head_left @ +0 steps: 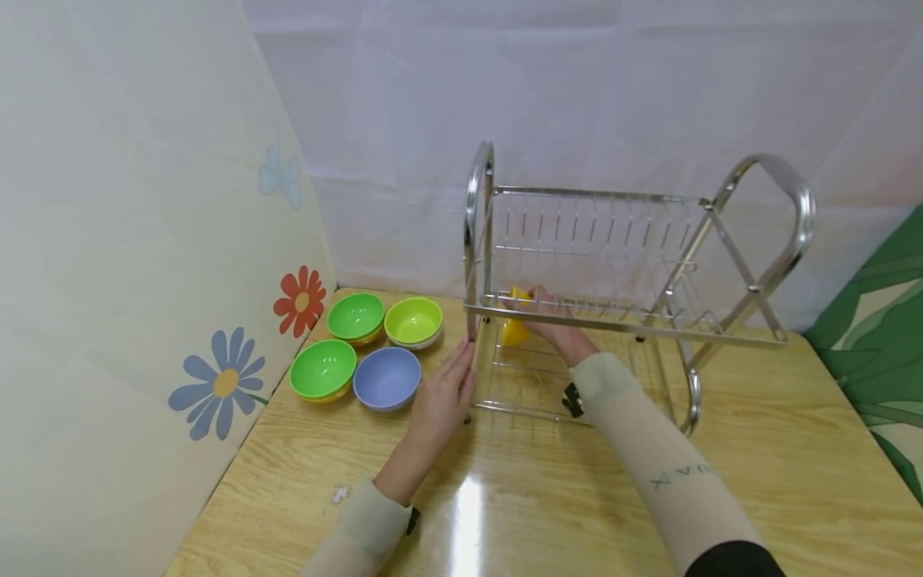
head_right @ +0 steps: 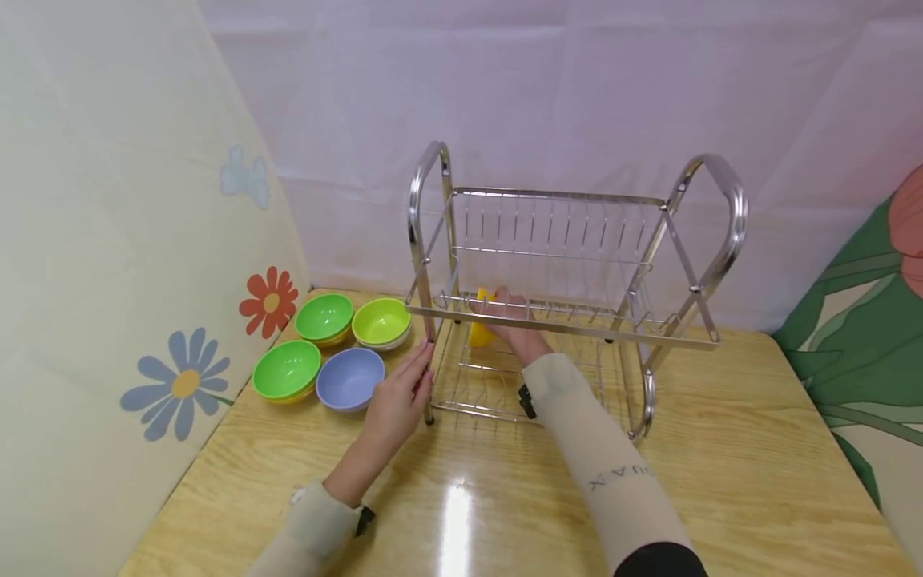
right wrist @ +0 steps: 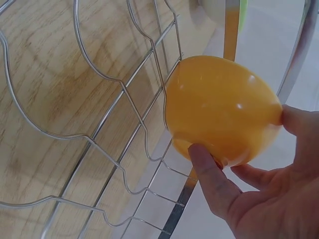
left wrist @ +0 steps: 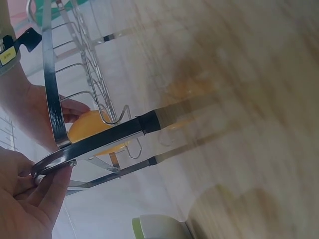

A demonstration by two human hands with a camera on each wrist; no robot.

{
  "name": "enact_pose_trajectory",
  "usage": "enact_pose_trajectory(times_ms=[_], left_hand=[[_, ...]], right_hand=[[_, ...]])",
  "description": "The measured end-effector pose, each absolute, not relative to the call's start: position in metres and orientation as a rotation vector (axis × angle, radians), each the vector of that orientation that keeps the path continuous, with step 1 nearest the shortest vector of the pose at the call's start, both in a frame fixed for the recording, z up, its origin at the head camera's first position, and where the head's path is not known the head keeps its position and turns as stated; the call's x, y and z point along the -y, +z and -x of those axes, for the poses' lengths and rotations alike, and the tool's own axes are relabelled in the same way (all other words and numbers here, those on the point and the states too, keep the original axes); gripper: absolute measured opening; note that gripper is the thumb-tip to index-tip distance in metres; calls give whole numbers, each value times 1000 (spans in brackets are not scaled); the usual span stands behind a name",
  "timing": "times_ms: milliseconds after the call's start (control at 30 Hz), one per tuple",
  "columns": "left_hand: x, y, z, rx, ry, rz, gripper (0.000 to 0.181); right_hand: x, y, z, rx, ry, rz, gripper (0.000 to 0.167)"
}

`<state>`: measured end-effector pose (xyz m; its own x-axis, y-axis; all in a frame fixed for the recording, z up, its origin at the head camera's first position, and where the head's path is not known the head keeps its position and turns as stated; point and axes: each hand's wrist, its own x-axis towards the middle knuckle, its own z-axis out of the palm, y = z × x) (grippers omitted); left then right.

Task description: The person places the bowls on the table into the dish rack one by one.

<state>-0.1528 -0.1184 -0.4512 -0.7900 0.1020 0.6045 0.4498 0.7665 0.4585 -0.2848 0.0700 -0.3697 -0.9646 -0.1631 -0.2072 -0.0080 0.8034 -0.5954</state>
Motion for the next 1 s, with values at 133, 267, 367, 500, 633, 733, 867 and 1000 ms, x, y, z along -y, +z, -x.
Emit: enact_pose_trajectory(times_ms=[133, 267, 367, 500, 633, 733, 867, 1000], left_hand=[[119, -452, 154, 2389, -819, 418, 44], [119, -454, 152, 2394, -834, 404, 43], [119, -454, 151, 2391, -838, 391, 44], [119, -453, 151, 2387, -824, 390, 42], [119, -452, 151, 2374, -813, 397, 41], [118, -452, 151, 2360, -814, 403, 42], [118, -452, 151, 2354, -823, 413, 42], [119, -453, 152, 2346, -835, 420, 42]], right_hand=[[-71, -367, 284, -2705, -932, 137, 76], [-71, -372, 285, -2696, -954, 152, 73], [-72, -378, 288, -2686, -949, 162, 71], [-73, -376, 287, -2668, -943, 151, 69], [-73, -372, 283, -2674, -942, 156, 69], [-73, -373, 284, -2676, -949, 154, 71], [-74, -377, 286, -2696, -938, 163, 68], [-74, -378, 287, -2692, -941, 173, 66]])
